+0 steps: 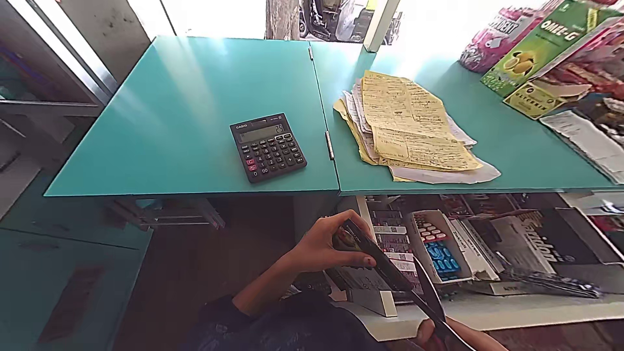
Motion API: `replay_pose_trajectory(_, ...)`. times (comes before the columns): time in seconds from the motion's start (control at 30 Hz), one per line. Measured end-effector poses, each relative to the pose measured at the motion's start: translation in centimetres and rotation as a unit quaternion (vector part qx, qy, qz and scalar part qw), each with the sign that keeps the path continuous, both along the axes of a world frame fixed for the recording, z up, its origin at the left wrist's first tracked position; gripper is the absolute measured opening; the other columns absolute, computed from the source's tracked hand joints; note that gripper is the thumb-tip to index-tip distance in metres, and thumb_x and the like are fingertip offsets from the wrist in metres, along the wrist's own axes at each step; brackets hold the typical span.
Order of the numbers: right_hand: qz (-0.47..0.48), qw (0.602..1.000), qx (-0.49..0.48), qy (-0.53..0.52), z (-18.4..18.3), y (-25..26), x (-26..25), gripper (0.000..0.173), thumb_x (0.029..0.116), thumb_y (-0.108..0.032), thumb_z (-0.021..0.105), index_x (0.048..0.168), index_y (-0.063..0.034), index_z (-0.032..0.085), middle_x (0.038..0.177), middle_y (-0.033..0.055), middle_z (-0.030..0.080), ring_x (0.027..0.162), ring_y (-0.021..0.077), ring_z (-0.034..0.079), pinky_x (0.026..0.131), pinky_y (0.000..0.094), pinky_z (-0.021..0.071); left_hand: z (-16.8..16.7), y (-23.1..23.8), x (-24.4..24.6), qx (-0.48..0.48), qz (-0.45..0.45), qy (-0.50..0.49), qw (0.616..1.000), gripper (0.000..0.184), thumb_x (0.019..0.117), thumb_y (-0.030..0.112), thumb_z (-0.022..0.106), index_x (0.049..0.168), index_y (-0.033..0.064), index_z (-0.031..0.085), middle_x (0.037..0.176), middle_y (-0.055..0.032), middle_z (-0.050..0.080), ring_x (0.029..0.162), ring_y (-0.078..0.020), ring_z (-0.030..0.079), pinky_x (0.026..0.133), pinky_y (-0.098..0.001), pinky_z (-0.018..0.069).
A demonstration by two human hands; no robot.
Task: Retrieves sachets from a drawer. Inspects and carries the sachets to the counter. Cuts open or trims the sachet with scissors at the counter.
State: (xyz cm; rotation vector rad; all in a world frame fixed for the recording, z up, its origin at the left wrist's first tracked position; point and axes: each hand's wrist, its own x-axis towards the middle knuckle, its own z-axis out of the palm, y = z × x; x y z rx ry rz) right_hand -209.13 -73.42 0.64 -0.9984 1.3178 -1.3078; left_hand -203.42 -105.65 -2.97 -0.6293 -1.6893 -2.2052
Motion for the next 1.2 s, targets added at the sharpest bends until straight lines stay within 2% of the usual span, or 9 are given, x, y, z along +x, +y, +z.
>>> replay_pose_trajectory(0.1,0.009,1.0,0.0,0.015,0.2,-0.5,0.2,0.092,0.0769,-0.087,0.057,0.138,-0.0181,0.055,0.101,-0.0079,0.061,0.09,0.0007,0.057,0.075,0.0175,0.0479,0.1,-0.1,0.0,-0.02,-0.007,0.007,1.0,0.043,0.0945,0.021,0.072,0.122,-0.0053,0.051,0.113,-0.0084,0.067,0.104,-0.0066,0.063,0.089,-0.024,0.0531)
replay_pose_trajectory(0.2,0.016,0.999,0.012,0.032,0.8,-0.4,0.2,0.098,0.0746,-0.091,0.054,0.139,-0.0161,0.052,0.1,-0.0077,0.059,0.09,0.0004,0.056,0.077,0.0179,0.0468,0.3,0.0,0.3,-0.013,0.0,-0.005,1.0,0.037,0.0991,0.023,0.063,0.121,-0.0047,0.051,0.109,-0.0019,0.059,0.099,-0.0007,0.059,0.085,-0.0197,0.0527)
replay_pose_trajectory(0.3,0.013,0.999,0.004,0.041,0.8,-0.3,0.0,0.099,0.0756,-0.09,0.054,0.14,-0.0152,0.051,0.097,-0.0084,0.057,0.088,-0.0008,0.055,0.076,0.0171,0.0454,0.4,1.0,0.8,0.03,0.11,-0.044,0.993,0.032,0.0932,0.01,0.068,0.118,-0.0005,0.05,0.105,-0.0009,0.062,0.088,-0.0003,0.063,0.079,-0.0203,0.0564)
replay_pose_trajectory(0.4,0.002,0.998,0.006,0.059,1.1,-0.6,0.3,0.098,0.0771,-0.09,0.052,0.139,-0.0136,0.051,0.097,-0.0075,0.057,0.088,-0.0005,0.055,0.076,0.0171,0.0461,0.0,2.3,0.8,0.023,0.267,-0.035,0.963,0.04,0.0859,0.012,0.08,0.11,0.0051,0.048,0.1,-0.0028,0.068,0.088,-0.0051,0.069,0.078,-0.0236,0.0596)
replay_pose_trajectory(0.47,0.0,0.997,0.003,0.072,1.0,-0.8,0.4,0.098,0.0773,-0.09,0.051,0.139,-0.014,0.051,0.097,-0.007,0.057,0.088,-0.0004,0.055,0.075,0.0171,0.0463,-0.2,2.4,0.7,0.017,0.304,-0.018,0.952,0.039,0.0847,0.015,0.082,0.106,0.0032,0.052,0.099,-0.0048,0.071,0.092,-0.0086,0.071,0.082,-0.027,0.0606)
replay_pose_trajectory(0.73,-0.013,0.998,-0.02,0.053,0.8,-1.0,0.3,0.092,0.0776,-0.089,0.052,0.138,-0.0193,0.054,0.1,-0.01,0.06,0.091,-0.0017,0.056,0.077,0.0166,0.0463,-1.2,2.2,0.3,0.038,0.295,0.053,0.953,0.028,0.0884,0.016,0.079,0.106,0.0067,0.059,0.101,-0.005,0.077,0.097,-0.0117,0.074,0.089,-0.0294,0.0607)
replay_pose_trajectory(0.9,-0.003,0.999,-0.018,0.045,1.2,-1.1,0.1,0.092,0.0781,-0.088,0.053,0.139,-0.0195,0.054,0.102,-0.0091,0.059,0.092,-0.0014,0.056,0.077,0.016,0.0457,-1.4,1.4,0.0,0.095,0.149,0.051,0.983,0.025,0.0979,0.024,0.068,0.108,0.0006,0.067,0.11,-0.0078,0.074,0.094,-0.0084,0.072,0.083,-0.0256,0.0598)
replay_pose_trajectory(1.03,0.02,0.998,-0.003,0.068,1.7,-1.4,-0.1,0.096,0.0765,-0.09,0.054,0.138,-0.0153,0.053,0.099,-0.0082,0.058,0.091,-0.0021,0.054,0.077,0.0156,0.0445,-1.0,1.2,0.1,0.115,0.109,0.02,0.987,0.024,0.0917,0.017,0.076,0.105,0.0017,0.064,0.108,-0.0071,0.075,0.094,-0.0089,0.072,0.085,-0.0259,0.0592)
replay_pose_trajectory(1.2,0.027,0.995,0.012,0.095,2.1,-1.9,0.0,0.099,0.0803,-0.089,0.049,0.136,-0.0071,0.053,0.099,-0.002,0.06,0.092,0.0029,0.056,0.08,0.0207,0.0469,-0.7,1.1,0.4,0.128,0.14,-0.005,0.982,0.022,0.0862,0.009,0.08,0.101,0.0003,0.066,0.102,-0.0073,0.076,0.088,-0.0084,0.072,0.081,-0.0253,0.0602)
